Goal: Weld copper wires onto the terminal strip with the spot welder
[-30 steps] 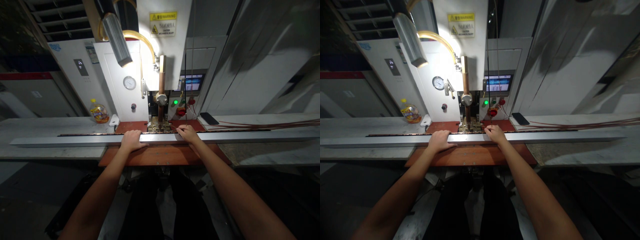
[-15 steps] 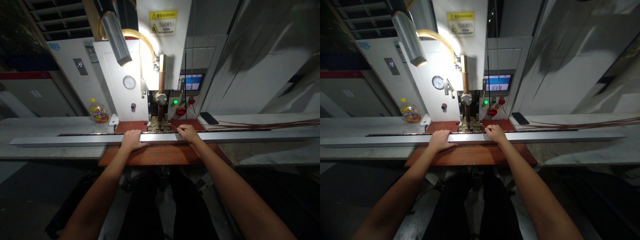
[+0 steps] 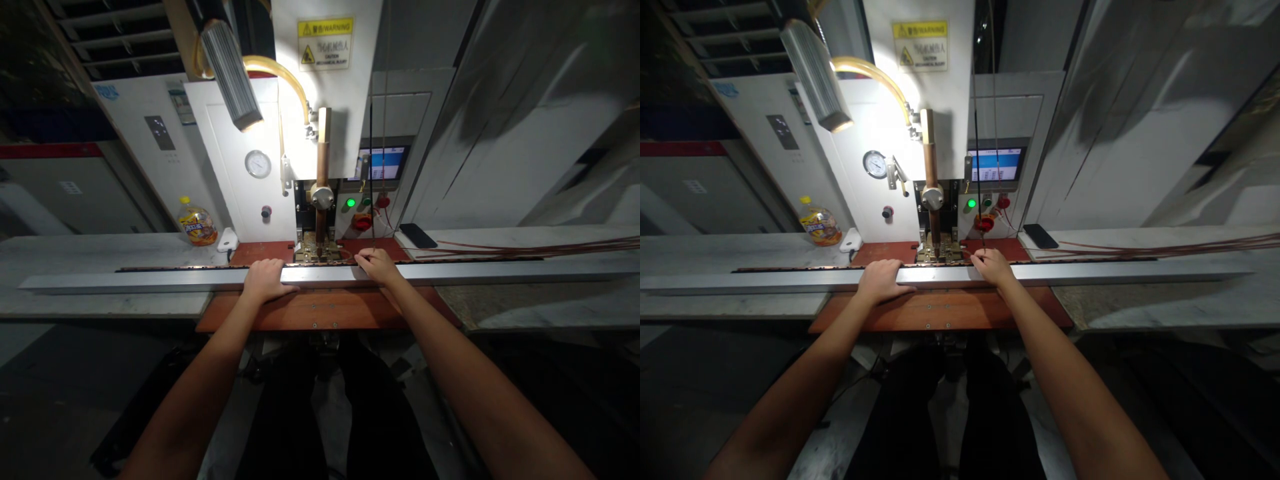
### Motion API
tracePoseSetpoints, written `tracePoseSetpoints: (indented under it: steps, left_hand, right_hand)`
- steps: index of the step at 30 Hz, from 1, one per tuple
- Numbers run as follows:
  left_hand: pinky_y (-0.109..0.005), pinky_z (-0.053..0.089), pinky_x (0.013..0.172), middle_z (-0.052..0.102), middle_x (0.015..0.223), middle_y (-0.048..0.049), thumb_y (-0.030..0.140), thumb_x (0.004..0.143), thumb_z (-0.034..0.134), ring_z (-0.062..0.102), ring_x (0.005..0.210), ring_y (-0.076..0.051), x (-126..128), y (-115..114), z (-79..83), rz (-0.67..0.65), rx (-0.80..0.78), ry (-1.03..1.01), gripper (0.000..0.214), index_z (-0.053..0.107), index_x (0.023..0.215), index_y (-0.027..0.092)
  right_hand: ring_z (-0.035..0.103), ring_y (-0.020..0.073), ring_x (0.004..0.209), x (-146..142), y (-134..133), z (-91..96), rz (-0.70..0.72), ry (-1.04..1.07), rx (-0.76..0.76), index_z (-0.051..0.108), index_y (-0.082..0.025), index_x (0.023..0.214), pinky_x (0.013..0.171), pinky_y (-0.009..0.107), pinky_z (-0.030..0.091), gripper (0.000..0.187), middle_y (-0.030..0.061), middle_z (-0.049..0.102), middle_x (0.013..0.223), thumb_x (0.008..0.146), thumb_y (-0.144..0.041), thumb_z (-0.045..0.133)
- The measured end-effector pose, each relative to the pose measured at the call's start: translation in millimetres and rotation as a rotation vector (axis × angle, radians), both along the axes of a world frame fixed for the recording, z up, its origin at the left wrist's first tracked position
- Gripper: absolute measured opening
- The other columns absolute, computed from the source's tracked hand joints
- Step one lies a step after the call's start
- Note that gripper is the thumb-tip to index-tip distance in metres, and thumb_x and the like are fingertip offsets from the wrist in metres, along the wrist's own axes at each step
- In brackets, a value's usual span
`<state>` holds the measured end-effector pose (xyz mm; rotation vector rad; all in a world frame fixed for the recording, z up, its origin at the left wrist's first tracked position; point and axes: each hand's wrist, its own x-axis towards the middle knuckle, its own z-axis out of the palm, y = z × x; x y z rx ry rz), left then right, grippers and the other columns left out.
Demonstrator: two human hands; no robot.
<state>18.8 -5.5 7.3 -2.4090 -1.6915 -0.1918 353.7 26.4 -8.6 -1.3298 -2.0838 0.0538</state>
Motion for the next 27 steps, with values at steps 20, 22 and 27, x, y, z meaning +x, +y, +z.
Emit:
tracePoseSetpoints:
  steps: [20, 22, 27]
  left_hand:
    - [-0.045, 0.045, 0.089, 0.072, 0.109, -0.0147, 0.085, 0.070, 0.060, 0.065, 0.107, -0.037, 1.7, 3.7, -3.3, -0.014, 0.001, -0.010, 0.075, 0.067, 0.107, 0.021]
    - [-0.045, 0.045, 0.090, 0.072, 0.109, -0.0151, 0.085, 0.069, 0.060, 0.065, 0.107, -0.038, 2.0, 3.9, -3.4, -0.018, -0.004, -0.023, 0.076, 0.067, 0.108, 0.020]
    - [-0.044, 0.045, 0.090, 0.073, 0.111, -0.0151, 0.086, 0.070, 0.058, 0.065, 0.107, -0.037, 2.5, 4.4, -2.6, -0.012, -0.013, -0.020, 0.077, 0.067, 0.110, 0.020]
  right_hand:
    - [0.067, 0.0205, 0.075, 3.7, 2.7, -3.4, -0.009, 0.023, 0.001, 0.069, -0.022, 0.065, 0.074, 0.029, 0.043, 0.034, 0.0086, 0.077, 0.078, 0.090, -0.032, 0.050]
    - [0.067, 0.0205, 0.074, 3.8, 2.4, -3.1, -0.008, 0.033, -0.004, 0.070, -0.021, 0.065, 0.074, 0.029, 0.043, 0.033, 0.0084, 0.077, 0.077, 0.090, -0.032, 0.050]
    - [0.066, 0.0196, 0.071, 3.0, 1.4, -1.2, -0.012, 0.057, -0.003, 0.069, -0.021, 0.064, 0.071, 0.028, 0.043, 0.033, 0.0077, 0.076, 0.074, 0.089, -0.032, 0.051]
